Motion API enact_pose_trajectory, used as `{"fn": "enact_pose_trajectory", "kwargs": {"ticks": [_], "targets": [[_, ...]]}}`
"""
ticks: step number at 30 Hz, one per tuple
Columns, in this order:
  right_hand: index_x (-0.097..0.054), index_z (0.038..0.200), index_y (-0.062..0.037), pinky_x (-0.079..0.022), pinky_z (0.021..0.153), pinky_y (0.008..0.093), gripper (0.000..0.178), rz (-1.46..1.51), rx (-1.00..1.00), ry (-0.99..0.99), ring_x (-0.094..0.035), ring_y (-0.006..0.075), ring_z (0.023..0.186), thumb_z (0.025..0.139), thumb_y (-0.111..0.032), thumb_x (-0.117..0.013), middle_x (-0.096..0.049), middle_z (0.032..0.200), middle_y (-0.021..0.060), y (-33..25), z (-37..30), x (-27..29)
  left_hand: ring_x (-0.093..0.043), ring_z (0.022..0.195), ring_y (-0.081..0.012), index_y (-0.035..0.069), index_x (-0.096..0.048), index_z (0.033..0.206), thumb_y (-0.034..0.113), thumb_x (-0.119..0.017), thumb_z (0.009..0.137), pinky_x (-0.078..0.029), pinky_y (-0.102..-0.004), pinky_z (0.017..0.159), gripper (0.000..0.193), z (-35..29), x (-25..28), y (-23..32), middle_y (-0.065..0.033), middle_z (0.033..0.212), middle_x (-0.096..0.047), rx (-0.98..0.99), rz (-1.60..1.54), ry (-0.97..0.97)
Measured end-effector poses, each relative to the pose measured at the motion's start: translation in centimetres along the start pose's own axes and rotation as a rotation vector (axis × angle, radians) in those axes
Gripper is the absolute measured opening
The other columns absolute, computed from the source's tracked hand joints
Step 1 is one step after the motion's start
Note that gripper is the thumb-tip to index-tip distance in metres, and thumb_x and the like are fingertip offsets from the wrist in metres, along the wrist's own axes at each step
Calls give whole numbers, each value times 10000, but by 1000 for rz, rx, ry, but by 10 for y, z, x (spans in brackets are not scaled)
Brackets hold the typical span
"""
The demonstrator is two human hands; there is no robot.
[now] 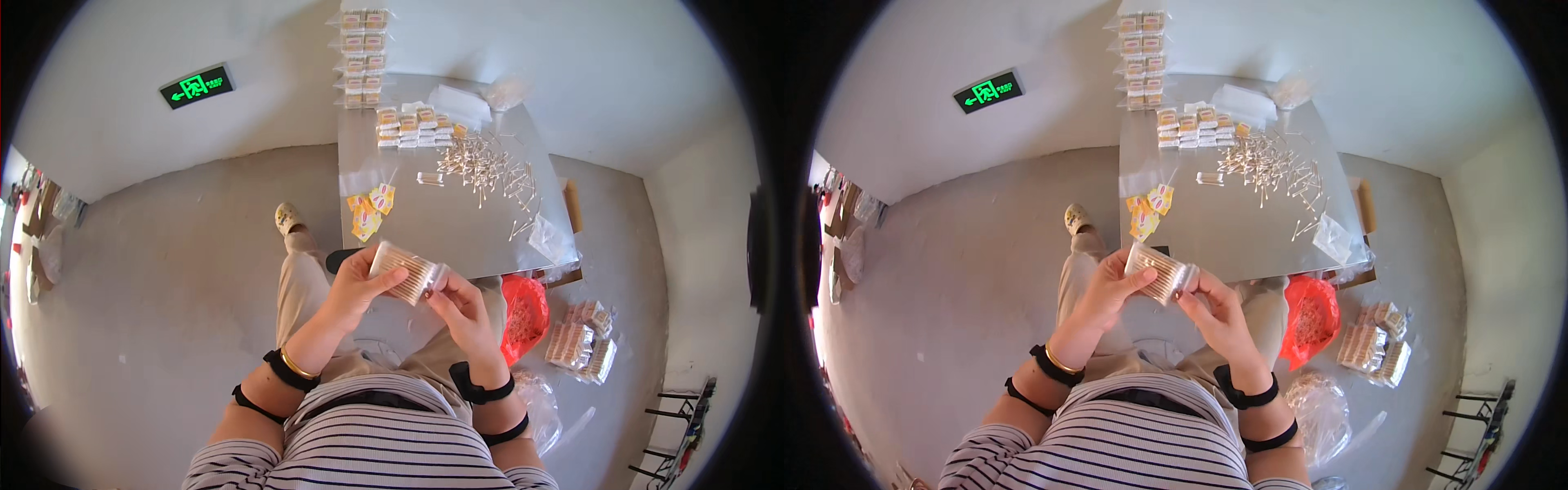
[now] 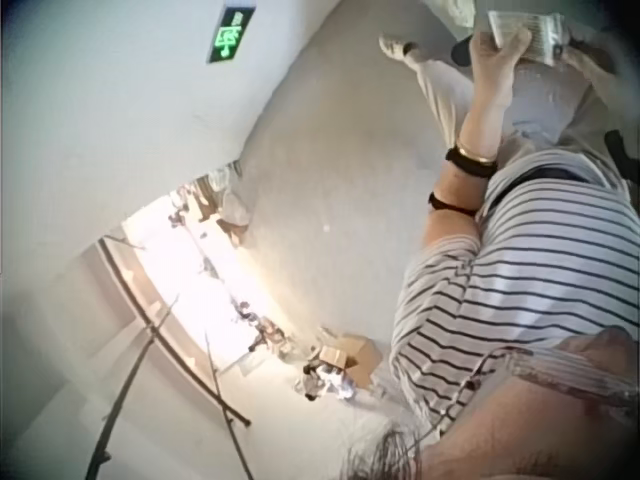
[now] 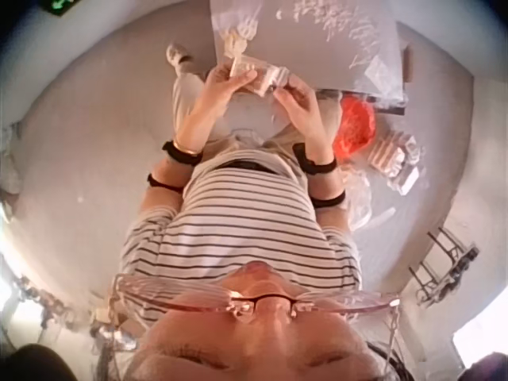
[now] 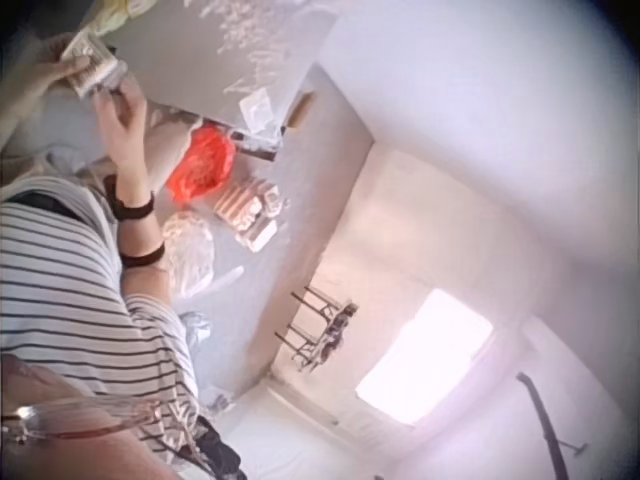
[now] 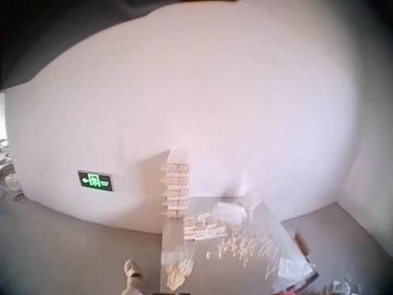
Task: Packing loose cotton swabs into small plastic bags and arranging them.
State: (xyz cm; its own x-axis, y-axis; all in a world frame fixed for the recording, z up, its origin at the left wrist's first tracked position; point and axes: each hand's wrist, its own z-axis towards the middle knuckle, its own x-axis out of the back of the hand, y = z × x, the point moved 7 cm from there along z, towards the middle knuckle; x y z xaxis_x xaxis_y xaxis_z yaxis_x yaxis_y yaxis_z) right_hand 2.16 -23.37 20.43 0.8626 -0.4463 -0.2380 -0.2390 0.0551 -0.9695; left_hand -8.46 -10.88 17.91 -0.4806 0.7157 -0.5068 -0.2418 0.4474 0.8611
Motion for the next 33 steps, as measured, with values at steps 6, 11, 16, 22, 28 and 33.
{"fn": "enact_pose_trajectory", "kwargs": {"ticks": [6, 11, 16, 22, 28, 33], "targets": [[-617, 929, -6, -404, 781, 211, 97, -250, 5, 140, -526, 54, 870, 993, -78, -601, -590, 865, -35, 22, 27, 29, -693, 959, -101, 109, -662, 1081, 302, -714, 968, -574, -298, 843, 229, 4, 23, -46, -5, 1052, -717, 337, -259, 134], [-623, 913, -50, -403, 782, 224, 118, 4, -96, 234, -521, 60, 835, 998, -131, -617, -600, 868, -32, 56, 44, 48, -674, 954, -102, 110, -648, 1102, 310, -703, 976, -567, -306, 855, 242, 20, 49, -67, 11, 1018, -698, 354, -164, 100], [-634, 908, -91, -429, 808, 249, 130, 98, -143, 288, -545, 71, 834, 1001, -181, -641, -609, 876, -34, 68, 68, 62, -663, 991, -110, 81, -596, 1220, 259, -730, 956, -562, -303, 865, 346, 37, 50, -67, -5, 1062, -684, 378, -145, 122], [-657, 937, -106, -455, 859, 277, 146, 265, -121, 285, -586, 68, 879, 1011, -231, -647, -646, 914, -36, 73, 102, 82, -670, 1030, -127, 69, -505, 1353, 188, -730, 945, -573, -313, 897, 480, 60, 39, -57, -31, 1183, -656, 378, -44, -16], [-673, 1180, -70, -466, 917, 321, 270, 471, -160, 238, -602, 111, 1005, 1058, -271, -539, -678, 1040, 7, 71, 125, 69, -668, 1019, -147, 55, -497, 1364, 169, -671, 980, -567, -295, 854, 437, 79, 49, -67, -64, 1182, -670, 383, -265, 16], [-622, 1241, -9, -427, 1055, 363, 378, 337, -287, -157, -600, 185, 1176, 1008, -307, -622, -681, 1193, 76, 90, 132, 43, -670, 1055, -167, 41, -507, 1347, 321, -573, 1034, -571, -262, 808, 425, 88, 34, -92, -102, 1198, -667, 564, -890, -237]]}}
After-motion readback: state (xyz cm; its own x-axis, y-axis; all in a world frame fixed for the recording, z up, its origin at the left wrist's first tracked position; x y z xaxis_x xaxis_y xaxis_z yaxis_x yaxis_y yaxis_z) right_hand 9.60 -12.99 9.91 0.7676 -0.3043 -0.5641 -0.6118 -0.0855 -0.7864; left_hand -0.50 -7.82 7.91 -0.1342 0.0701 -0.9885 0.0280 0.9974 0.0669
